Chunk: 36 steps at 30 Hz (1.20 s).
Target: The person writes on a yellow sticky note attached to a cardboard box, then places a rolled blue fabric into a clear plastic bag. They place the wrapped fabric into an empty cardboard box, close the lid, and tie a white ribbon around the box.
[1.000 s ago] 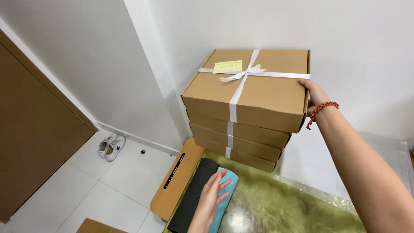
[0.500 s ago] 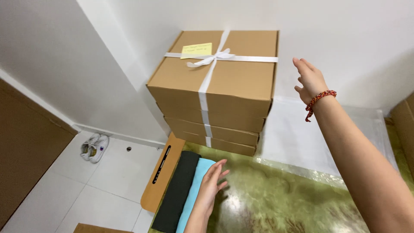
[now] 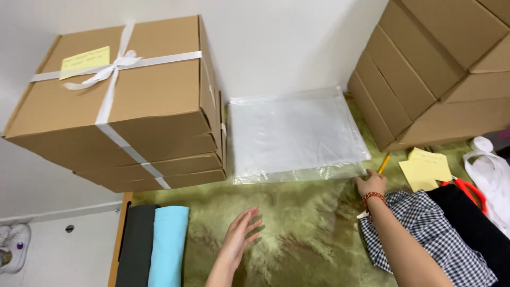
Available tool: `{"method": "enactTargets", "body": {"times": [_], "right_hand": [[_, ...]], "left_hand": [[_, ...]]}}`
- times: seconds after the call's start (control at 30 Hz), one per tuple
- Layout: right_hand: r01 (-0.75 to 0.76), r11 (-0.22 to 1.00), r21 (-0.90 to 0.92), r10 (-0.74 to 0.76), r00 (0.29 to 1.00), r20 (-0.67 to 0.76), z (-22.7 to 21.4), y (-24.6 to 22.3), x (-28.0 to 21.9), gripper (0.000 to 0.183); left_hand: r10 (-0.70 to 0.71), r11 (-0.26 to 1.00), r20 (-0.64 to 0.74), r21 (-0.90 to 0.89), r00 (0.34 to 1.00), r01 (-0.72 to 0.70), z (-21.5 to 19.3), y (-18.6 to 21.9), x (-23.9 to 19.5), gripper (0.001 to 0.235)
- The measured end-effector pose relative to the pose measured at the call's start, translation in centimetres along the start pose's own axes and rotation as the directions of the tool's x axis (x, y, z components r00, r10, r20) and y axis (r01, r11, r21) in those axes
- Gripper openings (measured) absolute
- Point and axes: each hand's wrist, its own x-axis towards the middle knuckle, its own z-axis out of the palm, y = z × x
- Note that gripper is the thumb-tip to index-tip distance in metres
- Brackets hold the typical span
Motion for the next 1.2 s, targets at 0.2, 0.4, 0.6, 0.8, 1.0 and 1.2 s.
{"method": "enactTargets", "body": {"times": [0.2,0.4,0.6,0.8,1.0,1.2], "right_hand": [[-0.005,0.987,0.161,-0.001,0.999,0.038,-0.6,0.3,1.5,0.060],[-0.063,0.880,0.470,0.039,0.997,0.061,-1.8,-3.4,-0.2,0.068],[-0.135,0.963,0.233,0.084,0.973,0.214,-4.0,-5.6,2.4,0.045],[-0.088,0.881,0.464,-0.043,0.964,0.264,-2.7,-5.3,3.4,0.022],[-0.082,0.723,0.686,0.055,0.997,0.061,-1.1,-0.6,-3.9,0.027],[-0.149,0.363,0.920,-0.023,0.985,0.168,3.8,1.5,-14.5,0.023]], "left_hand": [[0.015,0.997,0.060,0.073,0.998,-0.020,1.5,-2.8,-0.4,0.046],[0.009,0.999,0.032,0.049,0.999,-0.011,1.0,-2.4,-1.1,0.045],[0.087,0.995,0.046,0.047,0.995,-0.089,-0.3,-3.9,0.2,0.042],[0.102,0.990,0.023,0.094,0.994,-0.104,0.1,-1.9,-1.3,0.040],[0.073,0.974,0.071,0.207,0.995,-0.086,2.6,-2.5,0.5,0.038],[0.014,0.943,0.179,0.325,0.984,-0.073,6.5,-4.0,0.8,0.051]]}}
